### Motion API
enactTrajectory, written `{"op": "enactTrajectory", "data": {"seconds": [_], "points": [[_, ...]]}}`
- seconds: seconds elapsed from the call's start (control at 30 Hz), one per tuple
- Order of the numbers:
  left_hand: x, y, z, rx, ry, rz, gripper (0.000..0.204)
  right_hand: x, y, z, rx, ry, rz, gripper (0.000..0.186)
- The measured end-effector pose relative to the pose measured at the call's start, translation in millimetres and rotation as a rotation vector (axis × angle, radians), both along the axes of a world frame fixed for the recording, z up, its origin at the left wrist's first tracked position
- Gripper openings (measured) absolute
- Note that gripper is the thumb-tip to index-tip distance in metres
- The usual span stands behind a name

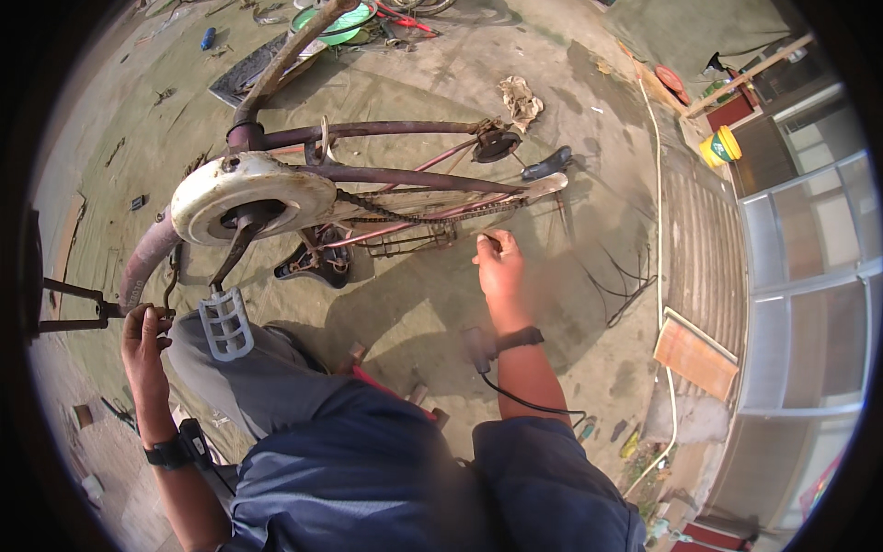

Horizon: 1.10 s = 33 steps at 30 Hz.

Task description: The person works on a bicycle in an outdoor yard, using a screwdriver to manipulate a small component. They then walk into a house, enter a room, and open a desk drawer to retrieve a small item.

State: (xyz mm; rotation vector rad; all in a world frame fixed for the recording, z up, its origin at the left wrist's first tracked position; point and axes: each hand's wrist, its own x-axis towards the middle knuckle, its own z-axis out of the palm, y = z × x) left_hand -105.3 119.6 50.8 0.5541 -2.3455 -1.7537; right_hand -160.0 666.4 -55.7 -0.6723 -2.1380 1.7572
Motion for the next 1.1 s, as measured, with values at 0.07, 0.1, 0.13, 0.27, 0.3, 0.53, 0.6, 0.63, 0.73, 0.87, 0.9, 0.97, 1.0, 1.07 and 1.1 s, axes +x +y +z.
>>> {"op": "enactTrajectory", "data": {"seconds": [0.07,0.1,0.13,0.27,0.3,0.53,0.6,0.63,0.73,0.87,0.9,0.97,1.0,1.07,1.1], "points": [[6.8,-14.4,-0.3,0.004,-0.014,0.044,0.027,9.1,2.9,-23.9,-0.02,-0.135,0.048,0.017],[15.1,-24.3,-1.2,0.011,-0.018,0.106,0.027,13.4,-3.4,-37.5,-0.034,-0.214,0.11,0.018],[25.2,-35.3,-2.8,0.002,-0.003,0.157,0.027,15.9,-11.3,-49.3,-0.08,-0.299,0.162,0.017],[74.3,-87.2,-6.4,0.018,0.008,0.316,0.029,21.1,-67.8,-96.1,-0.031,-0.565,0.569,0.022],[88.9,-97.5,-6.8,0.002,0.009,0.369,0.028,19.0,-85.3,-104.5,0.036,-0.639,0.637,0.025],[190.3,-161.3,-9.4,0.048,-0.005,0.703,0.025,48.4,-188.9,-127.1,-0.089,-0.979,1.279,0.034],[213.8,-173.7,-10.2,0.061,0.021,0.756,0.026,47.2,-201.5,-128.9,-0.108,-1.073,1.314,0.035],[222.8,-179.2,-10.2,0.055,0.007,0.816,0.027,43.6,-203.9,-128.4,0.04,-1.085,1.391,0.036],[243.8,-189.7,-9.5,0.025,0.0,0.875,0.027,27.6,-205.6,-121.1,0.385,-0.981,1.731,0.04],[245.9,-224.9,-23.3,0.046,0.023,0.86,0.029,18.8,-226.4,-104.3,0.604,-0.732,2.102,0.042],[244.6,-237.4,-31.8,0.05,0.032,0.83,0.03,18.3,-236.9,-100.2,0.618,-0.685,2.177,0.043],[243.9,-263.3,-51.3,0.044,0.024,0.761,0.032,23.6,-260.2,-92.2,0.621,-0.732,2.25,0.043],[244.1,-273.8,-61.9,0.059,-0.018,0.752,0.032,26.8,-270.5,-86.9,0.638,-0.751,2.276,0.043],[242.2,-291.9,-83.3,0.1,-0.057,0.735,0.033,39.1,-290.8,-77.2,0.67,-0.816,2.277,0.044],[242.6,-295.2,-93.9,0.142,-0.077,0.741,0.033,44.6,-299.4,-72.6,0.683,-0.856,2.265,0.044]]}}
